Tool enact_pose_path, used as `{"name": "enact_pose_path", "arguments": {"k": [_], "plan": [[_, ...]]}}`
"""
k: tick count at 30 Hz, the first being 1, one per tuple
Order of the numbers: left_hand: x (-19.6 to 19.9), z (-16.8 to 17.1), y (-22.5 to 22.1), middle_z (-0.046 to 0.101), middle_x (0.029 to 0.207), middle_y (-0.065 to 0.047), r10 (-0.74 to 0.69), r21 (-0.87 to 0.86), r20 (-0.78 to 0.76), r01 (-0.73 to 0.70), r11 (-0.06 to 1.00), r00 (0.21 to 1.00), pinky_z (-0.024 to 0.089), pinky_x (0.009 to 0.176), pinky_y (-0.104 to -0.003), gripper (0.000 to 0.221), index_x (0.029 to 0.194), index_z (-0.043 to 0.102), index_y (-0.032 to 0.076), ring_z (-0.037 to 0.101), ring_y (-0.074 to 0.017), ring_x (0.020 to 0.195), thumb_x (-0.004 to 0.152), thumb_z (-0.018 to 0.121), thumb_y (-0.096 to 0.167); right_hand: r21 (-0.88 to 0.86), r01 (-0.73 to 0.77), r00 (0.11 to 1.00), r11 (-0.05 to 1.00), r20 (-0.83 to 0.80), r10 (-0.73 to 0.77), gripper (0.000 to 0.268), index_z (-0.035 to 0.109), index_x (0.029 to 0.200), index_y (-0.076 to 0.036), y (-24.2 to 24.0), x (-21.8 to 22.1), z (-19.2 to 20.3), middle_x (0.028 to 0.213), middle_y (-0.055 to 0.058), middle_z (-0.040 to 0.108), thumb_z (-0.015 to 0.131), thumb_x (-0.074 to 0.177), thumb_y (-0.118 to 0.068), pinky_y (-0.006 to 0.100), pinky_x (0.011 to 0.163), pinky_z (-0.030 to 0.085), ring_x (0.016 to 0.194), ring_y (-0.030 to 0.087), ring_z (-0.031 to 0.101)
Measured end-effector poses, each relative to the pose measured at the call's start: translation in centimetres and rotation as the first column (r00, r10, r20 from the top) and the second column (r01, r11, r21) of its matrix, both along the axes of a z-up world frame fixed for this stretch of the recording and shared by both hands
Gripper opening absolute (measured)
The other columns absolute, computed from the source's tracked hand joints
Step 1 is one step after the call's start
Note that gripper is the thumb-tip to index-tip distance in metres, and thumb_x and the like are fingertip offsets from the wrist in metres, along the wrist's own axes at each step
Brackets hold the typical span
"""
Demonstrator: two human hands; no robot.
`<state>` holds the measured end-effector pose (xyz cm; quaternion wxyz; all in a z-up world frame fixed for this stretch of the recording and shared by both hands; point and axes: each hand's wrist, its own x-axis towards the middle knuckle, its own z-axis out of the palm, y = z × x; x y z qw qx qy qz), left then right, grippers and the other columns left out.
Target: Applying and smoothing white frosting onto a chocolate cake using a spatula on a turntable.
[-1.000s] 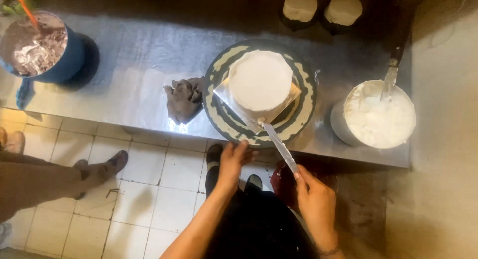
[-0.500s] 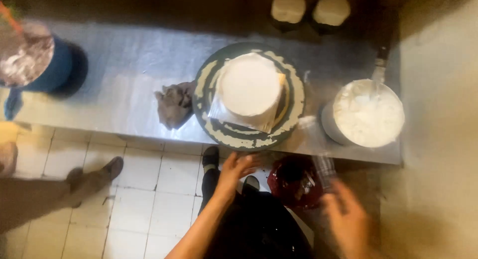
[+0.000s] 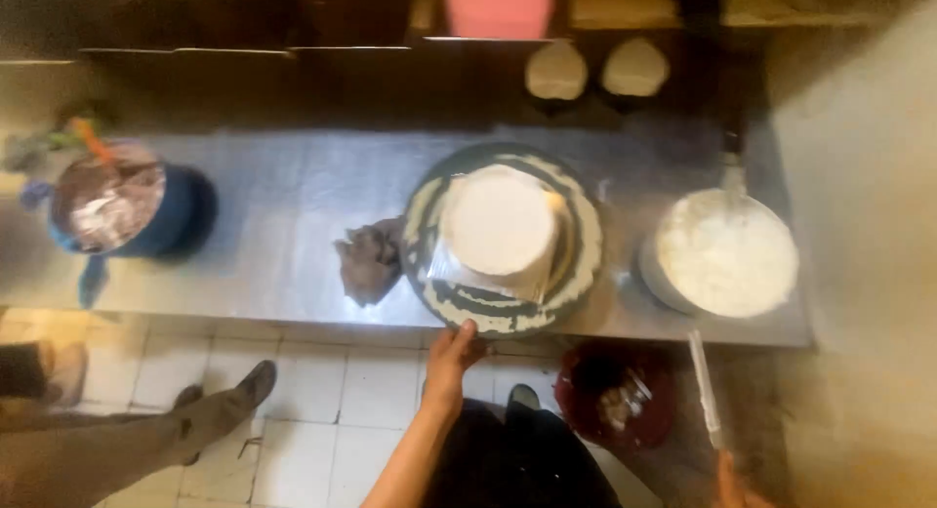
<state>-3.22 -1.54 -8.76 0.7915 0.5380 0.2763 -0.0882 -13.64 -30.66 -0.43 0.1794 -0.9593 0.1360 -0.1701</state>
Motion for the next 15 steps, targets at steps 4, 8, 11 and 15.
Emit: {"name": "enact_pose_path", "arguments": {"k": [4, 8, 11, 15], "plan": [[1.3, 1.0, 2.9, 0.057, 0.086, -0.008, -0.010, -0.017, 0.070, 0.011, 1.000, 0.998, 0.057, 0.083, -0.041, 0.039, 0.121, 0.064, 0.003, 0.058, -0.0203, 0.079, 0.103, 0.067, 0.038, 0.008, -0.008, 0.998, 1.000, -0.060, 0.009, 0.060, 0.057, 0.152, -0.026, 2.0, -2.9, 1.7, 0.113, 0.011, 0.063, 0.065, 0.095, -0.012, 0.045, 0.072, 0.055, 0.088, 0.032, 0.067], [1.7, 5.2, 3.0, 0.062, 0.095, -0.006, -0.087, -0.036, 0.033, 0.088, 0.996, 0.996, 0.058, 0.084, -0.039, 0.042, 0.130, 0.059, 0.010, 0.063, -0.0192, 0.084, 0.097, 0.064, 0.035, 0.009, 0.025, 0.991, 1.000, -0.132, -0.023, 0.059, 0.058, 0.150, -0.030, 3.9, -3.1, 4.6, 0.115, 0.010, 0.063, 0.066, 0.094, -0.013, 0.045, 0.070, 0.055, 0.086, 0.032, 0.067], [2.0, 3.5, 4.3, 0.069, 0.107, -0.009, -0.144, -0.048, 0.038, 0.146, 0.988, 0.989, 0.057, 0.086, -0.038, 0.045, 0.128, 0.057, 0.001, 0.068, -0.0210, 0.091, 0.098, 0.063, 0.035, 0.002, 0.055, 0.984, 0.998, -0.169, -0.054, 0.059, 0.058, 0.149, -0.032, 5.4, 2.7, 7.6, 0.116, 0.010, 0.063, 0.066, 0.093, -0.014, 0.046, 0.068, 0.055, 0.085, 0.032, 0.068], [2.4, 5.3, 4.5, 0.068, 0.113, -0.010, -0.235, -0.020, 0.033, 0.236, 0.972, 0.971, 0.057, 0.089, -0.037, 0.047, 0.130, 0.057, 0.000, 0.069, -0.0216, 0.097, 0.099, 0.063, 0.036, -0.011, 0.093, 0.972, 0.996, -0.215, -0.093, 0.059, 0.058, 0.148, -0.034, 7.7, 7.3, 10.5, 0.116, 0.009, 0.064, 0.067, 0.092, -0.015, 0.046, 0.067, 0.055, 0.084, 0.032, 0.068]]}}
